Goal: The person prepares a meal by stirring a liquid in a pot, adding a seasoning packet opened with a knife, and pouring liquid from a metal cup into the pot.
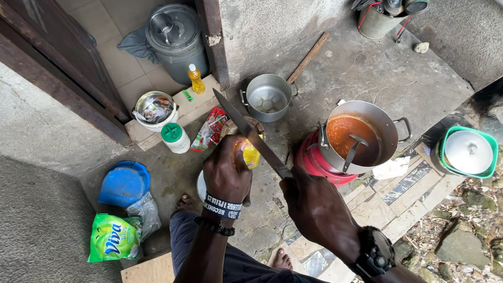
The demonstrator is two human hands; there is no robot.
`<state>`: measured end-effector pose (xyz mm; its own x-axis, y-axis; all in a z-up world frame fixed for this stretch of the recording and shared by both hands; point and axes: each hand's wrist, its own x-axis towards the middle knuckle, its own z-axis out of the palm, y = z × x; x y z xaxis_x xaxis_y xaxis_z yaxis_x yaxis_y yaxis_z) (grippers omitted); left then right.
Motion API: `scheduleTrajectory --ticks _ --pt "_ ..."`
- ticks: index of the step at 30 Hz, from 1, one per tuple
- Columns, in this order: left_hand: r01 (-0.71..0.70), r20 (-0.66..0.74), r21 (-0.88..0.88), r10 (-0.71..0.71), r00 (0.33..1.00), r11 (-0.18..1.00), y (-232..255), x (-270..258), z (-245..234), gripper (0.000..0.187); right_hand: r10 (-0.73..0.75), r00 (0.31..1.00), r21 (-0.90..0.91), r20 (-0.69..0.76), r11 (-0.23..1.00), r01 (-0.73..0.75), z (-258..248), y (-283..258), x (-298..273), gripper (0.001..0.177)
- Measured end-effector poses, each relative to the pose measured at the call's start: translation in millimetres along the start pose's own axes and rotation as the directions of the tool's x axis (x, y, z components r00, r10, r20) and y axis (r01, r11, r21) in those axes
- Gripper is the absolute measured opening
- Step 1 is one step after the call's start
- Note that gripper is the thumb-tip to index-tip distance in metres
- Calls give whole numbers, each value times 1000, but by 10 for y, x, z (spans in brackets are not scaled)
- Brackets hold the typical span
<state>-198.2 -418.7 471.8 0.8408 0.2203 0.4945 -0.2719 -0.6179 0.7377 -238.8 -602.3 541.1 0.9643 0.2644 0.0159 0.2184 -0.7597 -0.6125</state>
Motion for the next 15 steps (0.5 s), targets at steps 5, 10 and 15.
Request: scheduleTrajectory --ticks 5,10,15 --pt "19 -28 -56 -21 999 998 72 -10 -18 10 -332 927 -106 -175 942 317 88 127 -54 35" --pt "-57 -16 -41 56 998 998 75 0 -87 13 -484 844 -212 -231 872 441 236 223 -74 32" --pt "13 -58 -20 -14 998 1000 104 66 -96 11 -387 906 -134 -171 920 368 146 137 -68 26"
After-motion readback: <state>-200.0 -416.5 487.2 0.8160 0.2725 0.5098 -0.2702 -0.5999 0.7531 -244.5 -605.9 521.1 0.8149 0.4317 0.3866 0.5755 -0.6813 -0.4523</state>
